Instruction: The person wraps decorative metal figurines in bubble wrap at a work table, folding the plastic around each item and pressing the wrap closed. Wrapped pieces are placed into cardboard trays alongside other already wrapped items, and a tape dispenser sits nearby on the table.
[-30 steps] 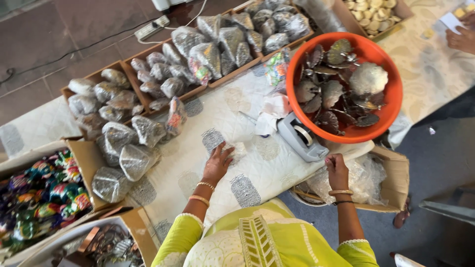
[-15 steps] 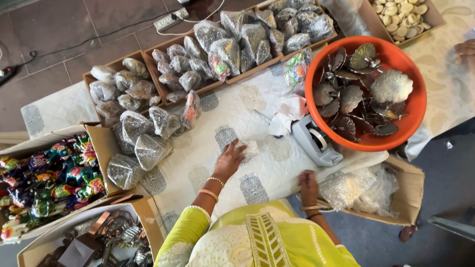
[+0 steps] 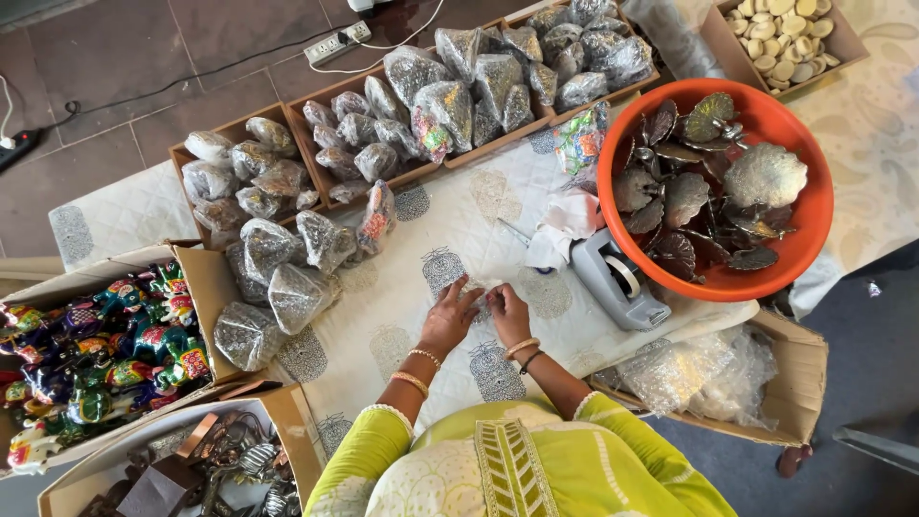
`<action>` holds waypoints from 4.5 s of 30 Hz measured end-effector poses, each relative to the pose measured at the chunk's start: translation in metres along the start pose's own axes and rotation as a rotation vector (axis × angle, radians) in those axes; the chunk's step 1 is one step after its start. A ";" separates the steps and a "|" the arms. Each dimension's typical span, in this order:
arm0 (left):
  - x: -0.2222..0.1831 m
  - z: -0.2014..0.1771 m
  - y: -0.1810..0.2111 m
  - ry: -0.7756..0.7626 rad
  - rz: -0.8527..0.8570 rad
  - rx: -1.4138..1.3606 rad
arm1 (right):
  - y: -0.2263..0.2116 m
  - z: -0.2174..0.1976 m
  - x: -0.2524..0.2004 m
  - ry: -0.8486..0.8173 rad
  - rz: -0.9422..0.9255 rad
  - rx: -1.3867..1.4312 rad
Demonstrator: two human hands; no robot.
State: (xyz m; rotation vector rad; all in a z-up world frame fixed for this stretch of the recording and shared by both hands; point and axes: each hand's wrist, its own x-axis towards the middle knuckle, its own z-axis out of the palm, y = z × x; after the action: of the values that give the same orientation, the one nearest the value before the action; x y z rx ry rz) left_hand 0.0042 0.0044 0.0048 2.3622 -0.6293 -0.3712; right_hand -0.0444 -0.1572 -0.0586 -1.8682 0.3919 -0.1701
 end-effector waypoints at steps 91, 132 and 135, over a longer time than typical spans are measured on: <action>0.054 -0.038 -0.010 0.000 -0.476 -1.242 | 0.017 -0.112 0.019 -0.230 -0.519 -0.750; 0.350 -0.028 0.114 0.194 0.110 -0.465 | 0.033 -0.112 0.023 -0.435 -0.274 -0.737; 0.361 -0.024 0.121 0.141 0.060 -0.439 | 0.024 -0.114 0.024 -0.474 -0.215 -0.733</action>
State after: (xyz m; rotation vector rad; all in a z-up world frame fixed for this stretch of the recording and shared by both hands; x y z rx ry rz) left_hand 0.2778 -0.2542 0.0667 1.9266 -0.4925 -0.2803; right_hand -0.0613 -0.2746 -0.0455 -2.5821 -0.1031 0.3152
